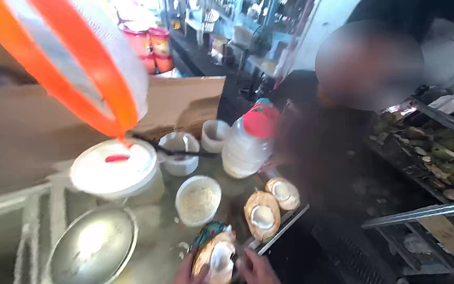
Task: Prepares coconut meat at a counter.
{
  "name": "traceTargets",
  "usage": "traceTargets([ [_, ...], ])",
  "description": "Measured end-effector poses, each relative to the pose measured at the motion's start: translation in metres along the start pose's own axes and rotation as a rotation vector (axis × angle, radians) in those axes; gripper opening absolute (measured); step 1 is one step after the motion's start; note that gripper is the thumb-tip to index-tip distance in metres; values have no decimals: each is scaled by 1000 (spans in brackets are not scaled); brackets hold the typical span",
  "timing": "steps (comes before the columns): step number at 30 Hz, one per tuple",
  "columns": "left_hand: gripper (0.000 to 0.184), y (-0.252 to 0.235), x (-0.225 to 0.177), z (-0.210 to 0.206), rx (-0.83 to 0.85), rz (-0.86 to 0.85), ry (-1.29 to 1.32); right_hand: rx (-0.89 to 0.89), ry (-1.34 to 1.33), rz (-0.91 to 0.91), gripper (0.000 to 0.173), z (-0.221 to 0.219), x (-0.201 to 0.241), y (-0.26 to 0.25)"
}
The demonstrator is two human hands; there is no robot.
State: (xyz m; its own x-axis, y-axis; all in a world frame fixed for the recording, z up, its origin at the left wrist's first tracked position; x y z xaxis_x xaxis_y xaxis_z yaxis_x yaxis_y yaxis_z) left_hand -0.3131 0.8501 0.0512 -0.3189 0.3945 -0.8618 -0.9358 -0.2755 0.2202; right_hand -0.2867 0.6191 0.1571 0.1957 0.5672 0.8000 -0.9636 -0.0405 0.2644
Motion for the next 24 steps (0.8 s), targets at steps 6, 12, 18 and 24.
traceTargets([
  [6,94,8,-20,4,-54,-173,-111,-92,56,196,42,19,70,-22],
  [12,87,2,-20,-1,14,-132,-223,-300,-175,619,39,40,124,-26],
  [18,79,-1,-19,-6,29,-129,-249,-29,394,148,50,-27,51,-88],
  [24,87,6,-26,-3,-87,-228,-326,-173,346,291,45,-17,63,-69],
])
Point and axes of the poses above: each hand's wrist, its own y-axis away from the middle knuckle, its own z-axis out of the back of the hand, x = y × z, the point moved 4 cm from there along -y, towards the middle knuckle, and after that the axes turned 15 degrees about -x, right-handed, at the moved point
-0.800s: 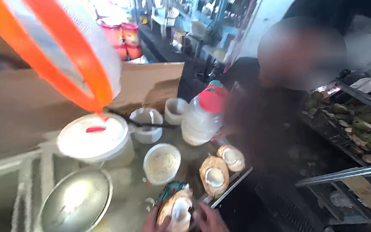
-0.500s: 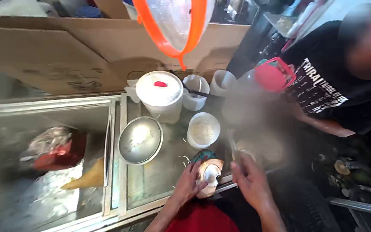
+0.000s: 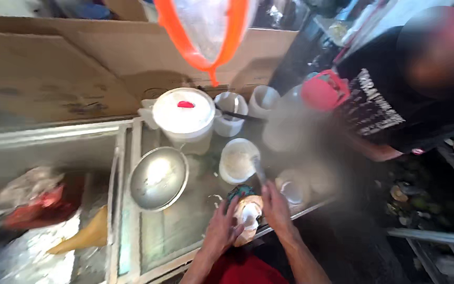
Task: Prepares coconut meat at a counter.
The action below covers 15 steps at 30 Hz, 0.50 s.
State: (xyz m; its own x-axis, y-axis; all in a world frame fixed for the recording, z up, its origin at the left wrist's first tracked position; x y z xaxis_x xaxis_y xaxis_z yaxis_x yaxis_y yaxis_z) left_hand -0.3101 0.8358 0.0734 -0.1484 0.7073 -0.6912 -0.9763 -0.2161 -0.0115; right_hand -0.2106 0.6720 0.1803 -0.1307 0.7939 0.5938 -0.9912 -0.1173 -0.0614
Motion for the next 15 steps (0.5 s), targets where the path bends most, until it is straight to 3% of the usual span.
traceTargets([
  [2,91,5,-9,1,-82,-101,-82,224,120,-132,48,-12,-16,1],
  [6,101,10,-21,0,-49,-219,-200,174,-183,-194,54,-4,-30,29],
  [9,109,3,-28,-3,29,-155,-234,205,-318,-262,48,2,-42,59],
  [12,110,-12,-36,-4,59,-75,-259,231,-279,-329,39,9,-53,86],
  [15,114,-14,-45,3,193,65,-314,377,-296,-463,41,-2,-53,116],
])
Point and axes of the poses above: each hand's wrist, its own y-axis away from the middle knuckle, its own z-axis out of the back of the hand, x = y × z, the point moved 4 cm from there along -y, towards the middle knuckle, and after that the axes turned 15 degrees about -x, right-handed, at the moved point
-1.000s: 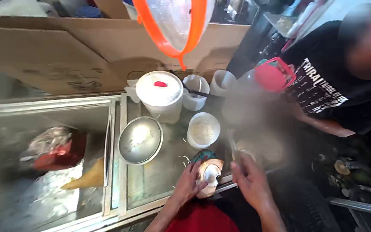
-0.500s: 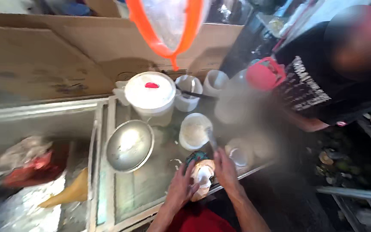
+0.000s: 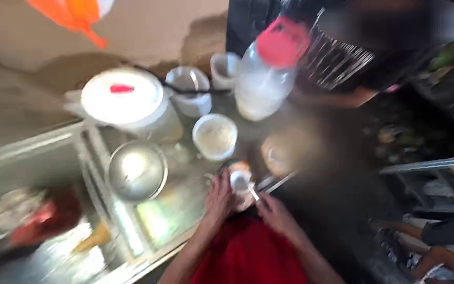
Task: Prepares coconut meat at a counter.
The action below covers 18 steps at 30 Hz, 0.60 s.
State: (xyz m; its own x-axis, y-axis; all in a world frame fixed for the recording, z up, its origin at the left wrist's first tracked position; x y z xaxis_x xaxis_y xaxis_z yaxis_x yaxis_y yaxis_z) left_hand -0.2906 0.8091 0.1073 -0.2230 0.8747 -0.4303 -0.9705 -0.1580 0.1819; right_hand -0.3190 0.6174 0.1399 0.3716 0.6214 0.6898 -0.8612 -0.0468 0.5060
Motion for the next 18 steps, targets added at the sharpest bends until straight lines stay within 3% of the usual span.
traceTargets([
  [4,126,-10,0,-9,150,84,-78,117,-150,-144,48,-22,2,-2],
  [9,124,-1,13,-21,87,113,-63,123,-203,-273,48,-45,21,-22],
  [14,114,-4,19,-20,73,96,-15,66,72,-100,51,-59,36,-31],
  [18,129,-13,32,-19,145,42,53,224,375,113,52,-39,29,-36],
])
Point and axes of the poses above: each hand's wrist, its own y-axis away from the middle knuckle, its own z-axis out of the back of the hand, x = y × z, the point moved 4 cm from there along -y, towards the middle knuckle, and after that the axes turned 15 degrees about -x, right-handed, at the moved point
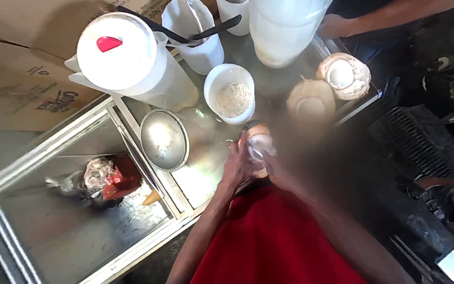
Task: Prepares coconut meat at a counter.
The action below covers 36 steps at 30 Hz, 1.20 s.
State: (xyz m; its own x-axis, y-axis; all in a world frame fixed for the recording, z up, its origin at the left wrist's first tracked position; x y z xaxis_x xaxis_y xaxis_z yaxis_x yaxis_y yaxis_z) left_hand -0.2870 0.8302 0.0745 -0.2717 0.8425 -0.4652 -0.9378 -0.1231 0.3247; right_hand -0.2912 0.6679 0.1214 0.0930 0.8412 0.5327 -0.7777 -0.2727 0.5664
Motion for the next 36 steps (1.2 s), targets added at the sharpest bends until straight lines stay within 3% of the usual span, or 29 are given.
traceTargets([
  [3,133,-1,3,0,43,25,-38,92,145,-8,48,18,-4,7],
  [6,131,0,-3,-1,7,25,-52,-34,9,-71,43,8,6,-3],
  [10,130,-2,1,0,9,-52,-6,4,164,-84,61,-7,11,11],
  [13,134,-4,4,1,54,-40,-50,75,209,-77,46,17,3,19],
  [15,133,-10,4,2,75,-52,-48,31,76,-91,44,18,2,7],
  [17,132,-11,8,4,83,-102,10,-3,-3,-113,48,-2,6,2],
  [19,132,-16,12,5,97,-179,61,18,121,-113,58,-9,11,15],
  [21,130,-16,16,5,104,-232,103,64,183,-98,51,2,11,29],
  [25,130,-26,13,8,171,-281,78,46,-48,-84,48,7,7,12],
  [30,126,-41,7,17,272,-415,110,98,229,-100,42,10,5,41],
  [32,121,-36,10,28,159,-432,97,80,220,-123,43,23,1,36],
  [34,103,-15,26,40,-132,-377,148,45,155,-123,44,31,-3,29],
  [36,75,22,51,30,-354,-113,379,24,116,-117,45,32,-4,24],
])
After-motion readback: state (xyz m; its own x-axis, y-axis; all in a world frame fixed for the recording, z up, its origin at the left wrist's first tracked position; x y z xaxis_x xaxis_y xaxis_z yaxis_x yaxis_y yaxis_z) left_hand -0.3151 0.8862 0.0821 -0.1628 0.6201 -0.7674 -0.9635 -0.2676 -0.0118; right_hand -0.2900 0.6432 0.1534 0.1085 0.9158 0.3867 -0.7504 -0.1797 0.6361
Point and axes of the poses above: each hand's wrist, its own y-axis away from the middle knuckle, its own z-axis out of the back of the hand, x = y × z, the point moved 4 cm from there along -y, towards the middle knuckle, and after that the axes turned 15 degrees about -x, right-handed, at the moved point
